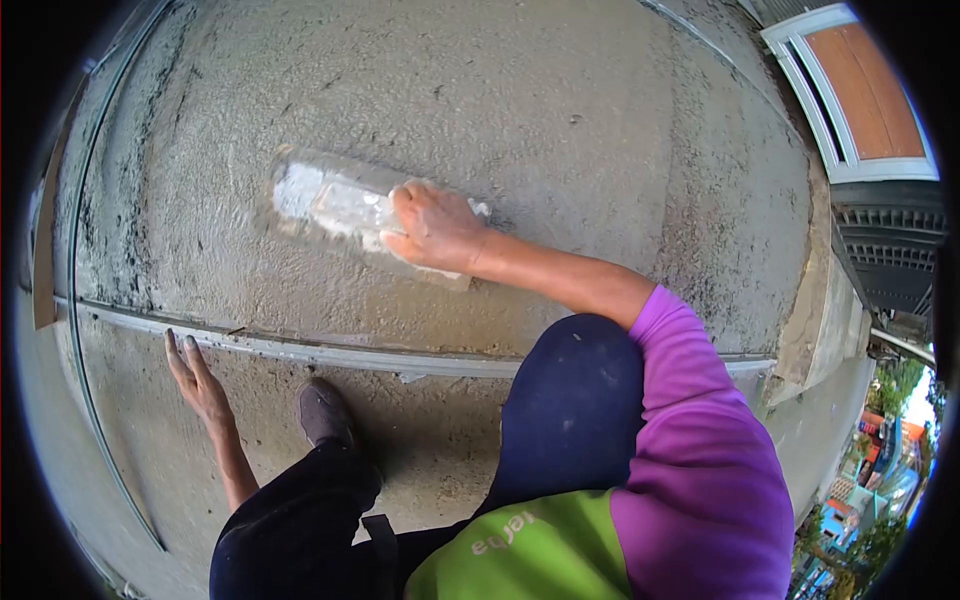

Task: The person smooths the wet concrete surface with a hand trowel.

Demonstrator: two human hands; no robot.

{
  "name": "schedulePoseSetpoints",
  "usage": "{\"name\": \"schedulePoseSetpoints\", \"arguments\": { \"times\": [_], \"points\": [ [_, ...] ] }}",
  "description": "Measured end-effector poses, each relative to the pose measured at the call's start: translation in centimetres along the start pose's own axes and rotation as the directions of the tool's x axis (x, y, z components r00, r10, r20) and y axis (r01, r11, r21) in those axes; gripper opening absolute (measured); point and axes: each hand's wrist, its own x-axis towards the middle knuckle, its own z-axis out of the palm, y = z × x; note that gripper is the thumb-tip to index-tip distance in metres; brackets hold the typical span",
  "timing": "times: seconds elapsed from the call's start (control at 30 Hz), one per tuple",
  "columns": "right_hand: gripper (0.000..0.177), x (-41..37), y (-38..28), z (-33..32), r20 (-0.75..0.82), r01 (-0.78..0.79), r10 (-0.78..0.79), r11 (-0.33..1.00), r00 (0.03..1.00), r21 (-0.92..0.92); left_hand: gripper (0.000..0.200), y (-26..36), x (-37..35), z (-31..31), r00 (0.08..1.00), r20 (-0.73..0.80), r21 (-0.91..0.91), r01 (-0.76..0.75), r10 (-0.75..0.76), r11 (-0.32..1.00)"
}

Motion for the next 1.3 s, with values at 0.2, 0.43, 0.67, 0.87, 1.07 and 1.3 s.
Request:
{"name": "schedulePoseSetpoints", "arguments": {
  "times": [0.2,0.43,0.67,0.87,1.07,1.3],
  "points": [
    [0.047,-8.0,5.1,-3.6,-0.192,-0.374,0.406,0.909,0.894,0.182,0.066,1.7,-0.3,1.0,0.995,0.026,0.031,-0.095,0.094,0.995],
    [0.045,-21.4,15.7,-5.4,-0.561,-0.724,0.736,0.613,0.379,0.315,0.068,6.9,1.4,6.4,0.963,0.173,0.122,-0.231,0.209,0.965],
    [0.045,-23.2,19.6,-5.5,-0.471,-0.77,0.829,0.503,0.301,0.394,0.065,13.0,1.0,7.6,0.899,0.222,0.185,-0.419,0.377,0.889],
    [0.044,-16.7,16.1,-7.1,-0.404,-0.59,0.684,0.729,0.608,0.347,0.064,11.9,0.1,5.7,0.911,0.177,0.19,-0.402,0.372,0.895],
    [0.044,-25.4,13.4,-3.9,-0.478,-0.683,0.721,0.67,0.502,0.292,0.065,10.9,0.4,5.0,0.935,0.132,0.211,-0.351,0.329,0.912],
    [0.044,-34.8,16.7,-0.7,-0.542,-0.863,0.791,0.458,0.284,0.216,0.064,10.2,0.3,7.8,0.917,0.242,0.248,-0.375,0.317,0.893]
  ]
}}
